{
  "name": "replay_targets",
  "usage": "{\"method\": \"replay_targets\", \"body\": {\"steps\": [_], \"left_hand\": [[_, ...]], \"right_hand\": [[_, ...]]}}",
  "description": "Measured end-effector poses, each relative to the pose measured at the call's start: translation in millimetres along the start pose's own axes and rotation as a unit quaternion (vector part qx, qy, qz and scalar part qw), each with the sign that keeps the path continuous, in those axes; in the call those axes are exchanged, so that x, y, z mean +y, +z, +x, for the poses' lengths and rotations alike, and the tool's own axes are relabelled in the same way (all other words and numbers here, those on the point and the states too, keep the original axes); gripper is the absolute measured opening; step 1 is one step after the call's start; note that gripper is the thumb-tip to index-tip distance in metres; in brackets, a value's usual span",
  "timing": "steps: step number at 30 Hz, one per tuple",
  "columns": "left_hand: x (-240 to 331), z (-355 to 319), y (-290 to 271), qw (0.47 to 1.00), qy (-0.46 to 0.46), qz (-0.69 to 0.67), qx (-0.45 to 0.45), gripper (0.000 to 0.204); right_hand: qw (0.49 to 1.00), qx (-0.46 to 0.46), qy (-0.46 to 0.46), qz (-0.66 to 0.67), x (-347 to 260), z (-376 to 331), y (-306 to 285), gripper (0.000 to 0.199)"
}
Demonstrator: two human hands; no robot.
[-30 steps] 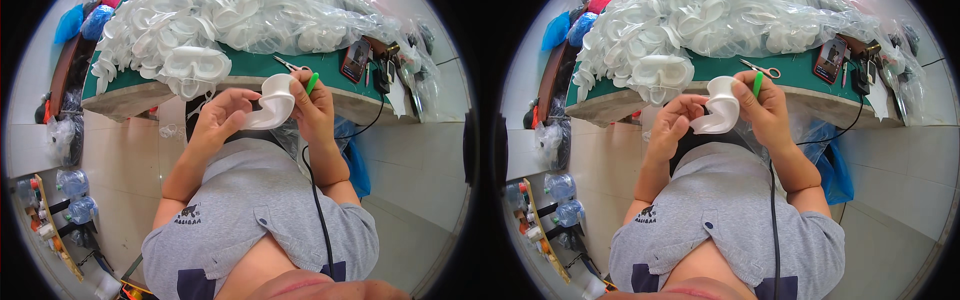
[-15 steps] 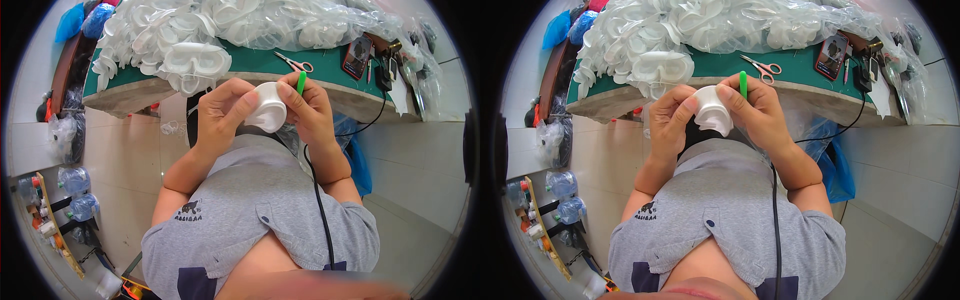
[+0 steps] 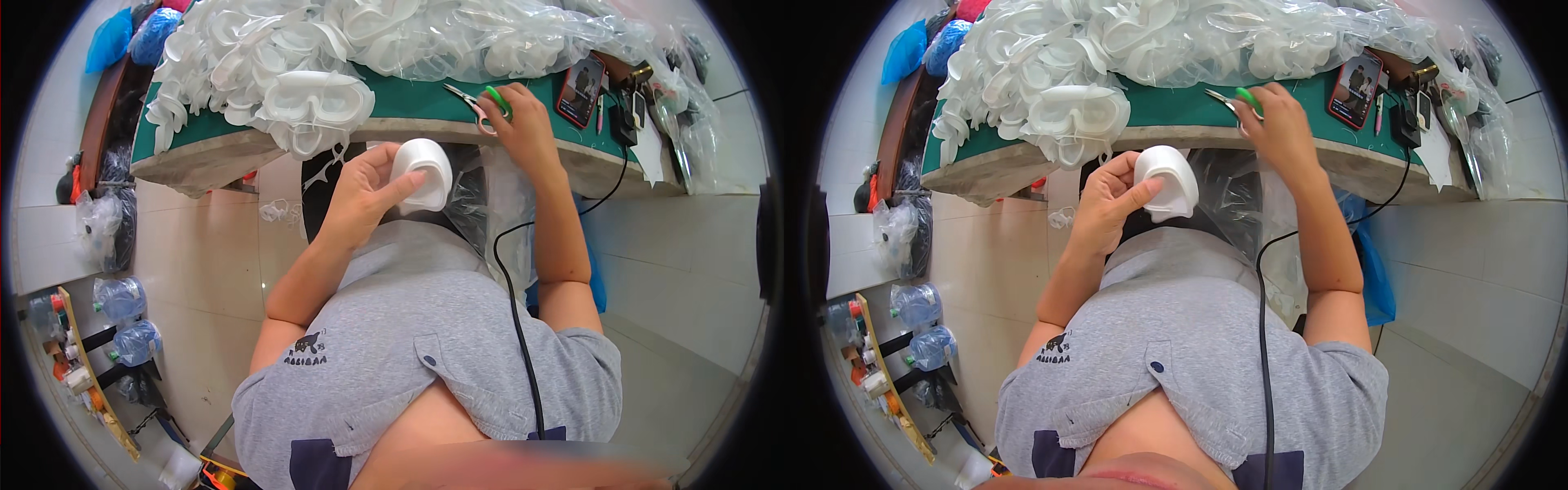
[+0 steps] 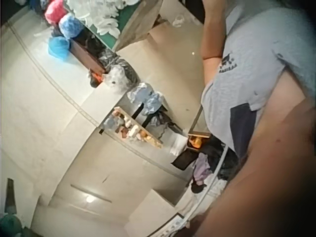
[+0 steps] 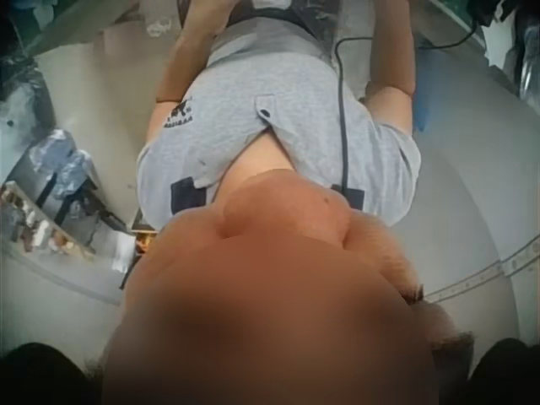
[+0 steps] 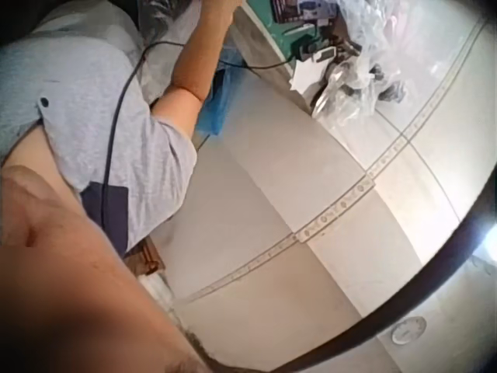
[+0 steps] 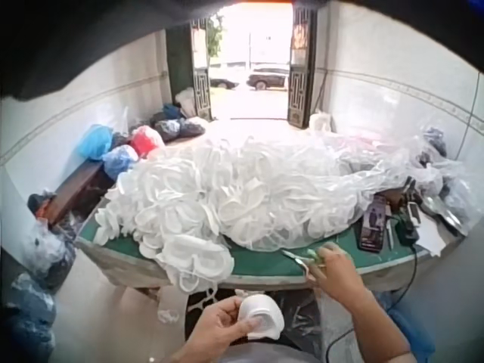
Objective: Trim excess material from white toy components using a small cutting tool.
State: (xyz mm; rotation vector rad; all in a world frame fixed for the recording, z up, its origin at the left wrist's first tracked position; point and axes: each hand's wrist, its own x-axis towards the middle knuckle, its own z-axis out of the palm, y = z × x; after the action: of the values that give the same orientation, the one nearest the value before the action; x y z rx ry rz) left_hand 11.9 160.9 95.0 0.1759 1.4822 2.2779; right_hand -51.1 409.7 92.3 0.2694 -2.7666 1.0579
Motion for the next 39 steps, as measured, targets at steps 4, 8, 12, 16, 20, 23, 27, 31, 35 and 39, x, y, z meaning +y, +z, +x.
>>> {"method": "replay_targets", "body": {"steps": [4,8,12,16,20,23,27,31,35,39], "left_hand": [[-2,-1,1,1.0,0.016,-0.022,0.006,0.036],[-2,-4,2,0.999,0.018,-0.018,0.023,0.039],[1,-6,3,0.999,0.029,0.014,0.03,0.039],[5,-10,9,0.996,0.051,0.054,0.046,0.038],[6,-12,10,0.992,0.058,0.098,0.048,0.035],[10,-15,12,0.987,0.073,0.134,0.05,0.034],[15,-18,17,0.984,0.089,0.148,0.048,0.034],[15,-19,16,0.983,0.081,0.159,0.041,0.035],[16,-20,17,0.981,0.092,0.167,0.034,0.035],[19,-22,18,0.981,0.088,0.169,0.029,0.035]], "right_hand": [[0.987,-0.023,0.025,-0.158,27,2,9,0.034],[0.981,-0.071,0.003,-0.18,23,3,4,0.037],[0.98,-0.075,-0.014,-0.182,24,2,-2,0.034],[0.992,-0.12,-0.034,-0.01,-2,-3,-18,0.024],[0.959,-0.2,-0.041,0.198,-31,-27,-34,0.019],[0.964,-0.202,-0.128,0.113,-44,-34,-44,0.025],[0.965,-0.176,-0.173,0.086,-35,-36,-47,0.033],[0.961,-0.181,-0.181,0.101,-37,-36,-45,0.033],[0.96,-0.189,-0.174,0.109,-40,-36,-44,0.032],[0.963,-0.183,-0.168,0.108,-43,-37,-44,0.03]]}}
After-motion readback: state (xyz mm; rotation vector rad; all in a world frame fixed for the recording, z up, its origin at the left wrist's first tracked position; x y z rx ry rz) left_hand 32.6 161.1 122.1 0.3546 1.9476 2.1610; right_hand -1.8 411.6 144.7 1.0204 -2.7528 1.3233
